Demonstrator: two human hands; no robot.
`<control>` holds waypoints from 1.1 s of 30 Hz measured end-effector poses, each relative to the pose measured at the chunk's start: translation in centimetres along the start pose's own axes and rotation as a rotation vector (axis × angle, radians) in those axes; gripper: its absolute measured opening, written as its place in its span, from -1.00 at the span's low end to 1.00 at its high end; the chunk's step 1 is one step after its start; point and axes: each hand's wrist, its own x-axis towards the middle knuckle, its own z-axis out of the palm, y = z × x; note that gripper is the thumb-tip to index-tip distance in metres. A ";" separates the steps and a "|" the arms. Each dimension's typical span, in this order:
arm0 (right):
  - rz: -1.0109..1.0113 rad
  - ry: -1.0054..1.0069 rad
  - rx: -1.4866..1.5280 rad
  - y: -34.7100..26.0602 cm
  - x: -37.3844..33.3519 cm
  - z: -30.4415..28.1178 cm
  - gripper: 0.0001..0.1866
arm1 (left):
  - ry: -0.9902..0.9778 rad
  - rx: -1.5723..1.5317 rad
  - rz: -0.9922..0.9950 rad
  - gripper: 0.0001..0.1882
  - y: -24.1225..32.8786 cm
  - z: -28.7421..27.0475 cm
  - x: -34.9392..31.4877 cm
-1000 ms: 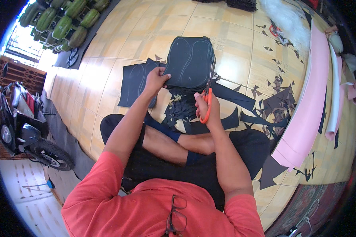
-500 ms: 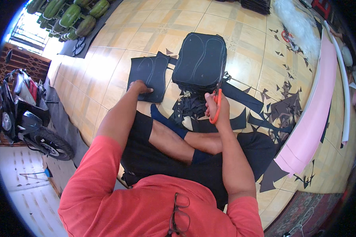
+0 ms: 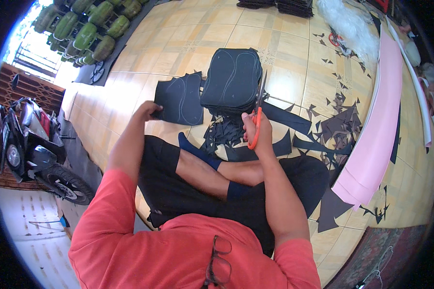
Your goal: The person cuts a black sheet of material along a marked outline using scissors, then switches to cutting a large pink sheet into smaller pieces. The person sits on the floor and handles the materials by hand while cutting.
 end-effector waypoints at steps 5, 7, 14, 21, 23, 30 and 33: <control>-0.039 0.032 -0.033 -0.4 -0.7 -0.6 -0.70 | -0.003 -0.194 0.744 -0.65 5.9 1.3 -13.9; -0.075 0.029 -0.090 -0.8 -1.3 -0.3 -0.68 | 0.047 -0.367 0.883 -0.60 6.0 2.1 -18.7; -0.286 0.020 -0.314 0.1 -3.3 1.0 -0.58 | -0.218 -0.815 0.751 -0.56 2.4 5.5 -25.1; -0.345 -0.032 -0.417 0.1 -4.4 1.3 -0.60 | -0.173 -0.867 0.783 -0.50 0.1 11.7 -26.8; -0.337 -0.042 -0.410 -0.2 -4.5 1.3 -0.62 | -0.160 -0.852 0.757 -0.50 -0.6 12.6 -27.2; -0.405 -0.024 -0.330 -0.8 -5.0 1.2 -0.70 | -0.163 -0.826 0.801 -0.51 -1.6 13.8 -27.6; -0.416 -0.035 -0.311 -1.6 -5.5 1.1 -0.73 | -0.162 -0.768 0.786 -0.55 -2.2 13.9 -28.1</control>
